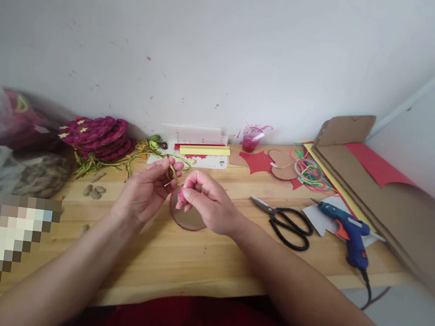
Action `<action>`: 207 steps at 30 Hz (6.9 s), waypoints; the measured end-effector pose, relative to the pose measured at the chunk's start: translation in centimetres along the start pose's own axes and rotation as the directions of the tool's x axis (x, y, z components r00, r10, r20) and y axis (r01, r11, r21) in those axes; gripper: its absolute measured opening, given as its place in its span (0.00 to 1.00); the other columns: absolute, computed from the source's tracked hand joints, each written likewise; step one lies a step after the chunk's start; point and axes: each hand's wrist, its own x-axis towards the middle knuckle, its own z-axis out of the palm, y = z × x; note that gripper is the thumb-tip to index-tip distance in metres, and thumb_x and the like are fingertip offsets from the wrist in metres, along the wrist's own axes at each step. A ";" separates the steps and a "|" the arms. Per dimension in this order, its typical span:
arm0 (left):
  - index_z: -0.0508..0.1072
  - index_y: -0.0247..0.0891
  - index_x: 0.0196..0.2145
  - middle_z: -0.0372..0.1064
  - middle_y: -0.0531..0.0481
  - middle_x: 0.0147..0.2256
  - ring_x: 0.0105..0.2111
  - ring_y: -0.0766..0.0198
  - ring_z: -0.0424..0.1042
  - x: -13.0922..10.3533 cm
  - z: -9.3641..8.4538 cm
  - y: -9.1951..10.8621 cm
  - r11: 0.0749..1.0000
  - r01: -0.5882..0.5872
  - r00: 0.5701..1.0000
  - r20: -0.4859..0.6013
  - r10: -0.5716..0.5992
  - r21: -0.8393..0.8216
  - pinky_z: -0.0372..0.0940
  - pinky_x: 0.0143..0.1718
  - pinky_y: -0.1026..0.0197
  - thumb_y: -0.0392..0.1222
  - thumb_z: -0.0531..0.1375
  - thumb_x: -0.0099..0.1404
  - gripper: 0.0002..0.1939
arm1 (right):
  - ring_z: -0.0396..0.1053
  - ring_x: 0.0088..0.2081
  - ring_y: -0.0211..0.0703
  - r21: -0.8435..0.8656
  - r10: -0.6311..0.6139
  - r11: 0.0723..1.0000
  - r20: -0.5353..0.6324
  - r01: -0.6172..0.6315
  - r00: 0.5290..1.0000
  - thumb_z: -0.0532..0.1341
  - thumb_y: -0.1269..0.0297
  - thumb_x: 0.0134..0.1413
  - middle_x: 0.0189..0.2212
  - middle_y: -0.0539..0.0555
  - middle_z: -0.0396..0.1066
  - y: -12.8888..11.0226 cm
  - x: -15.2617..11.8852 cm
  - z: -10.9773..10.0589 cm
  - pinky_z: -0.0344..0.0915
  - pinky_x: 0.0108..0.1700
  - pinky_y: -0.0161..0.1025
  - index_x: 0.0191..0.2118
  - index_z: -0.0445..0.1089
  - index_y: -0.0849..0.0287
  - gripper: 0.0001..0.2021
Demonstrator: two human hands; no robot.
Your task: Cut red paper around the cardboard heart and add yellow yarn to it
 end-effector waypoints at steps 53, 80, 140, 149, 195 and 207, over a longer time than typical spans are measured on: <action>0.78 0.35 0.40 0.76 0.48 0.32 0.27 0.65 0.76 -1.1 0.7 -0.6 0.976 0.164 0.951 0.239 -0.195 0.144 0.75 0.27 0.64 0.47 0.73 0.56 0.17 | 0.62 0.26 0.34 -0.346 -0.145 0.938 -0.369 0.009 0.918 0.67 0.58 0.57 0.25 0.49 0.70 -0.1 0.4 -0.8 0.59 0.29 0.35 0.30 0.73 0.59 0.11; 0.82 0.36 0.33 0.72 0.53 0.23 0.21 0.72 0.61 -1.5 0.5 -1.1 0.838 -0.119 0.987 0.155 0.041 0.532 0.56 0.23 0.68 0.47 0.71 0.57 0.11 | 0.53 0.21 0.29 0.390 0.270 0.908 -0.272 -0.150 0.924 0.74 0.52 0.46 0.21 0.44 0.62 0.3 1.1 -1.1 0.45 0.22 0.33 0.33 0.77 0.60 0.16; 0.81 0.33 0.33 0.74 0.49 0.24 0.20 0.72 0.68 -1.7 1.0 -1.6 0.974 0.087 0.978 0.167 -0.123 0.211 0.63 0.24 0.70 0.44 0.73 0.56 0.11 | 0.69 0.30 0.41 0.418 0.196 0.908 -0.351 -0.034 0.916 0.76 0.59 0.44 0.27 0.50 0.74 1.3 1.3 -0.9 0.68 0.33 0.43 0.33 0.79 0.55 0.11; 0.83 0.33 0.32 0.73 0.50 0.22 0.18 0.75 0.66 -1.5 0.9 -1.6 0.973 0.156 0.977 0.120 -0.178 0.170 0.61 0.21 0.72 0.43 0.76 0.51 0.14 | 0.70 0.30 0.41 0.458 0.186 0.889 -0.341 -0.010 0.922 0.76 0.61 0.45 0.28 0.50 0.75 1.5 1.2 -1.0 0.69 0.36 0.44 0.33 0.80 0.55 0.09; 0.80 0.31 0.34 0.74 0.52 0.26 0.16 0.77 0.61 -0.6 0.4 -0.7 0.980 0.102 0.992 0.052 -0.113 0.170 0.57 0.17 0.72 0.42 0.75 0.50 0.16 | 0.65 0.29 0.33 0.056 0.303 0.953 -0.133 -0.298 0.944 0.69 0.61 0.51 0.27 0.47 0.69 1.4 1.0 -0.2 0.61 0.32 0.33 0.31 0.68 0.59 0.11; 0.80 0.30 0.34 0.74 0.51 0.27 0.17 0.77 0.61 -0.7 0.5 -0.6 0.982 0.101 0.993 0.042 -0.108 0.157 0.57 0.18 0.72 0.43 0.75 0.51 0.16 | 0.60 0.21 0.31 0.045 0.343 0.939 -0.052 -0.341 0.938 0.65 0.65 0.52 0.21 0.45 0.64 1.0 0.8 -0.1 0.57 0.23 0.31 0.31 0.64 0.58 0.07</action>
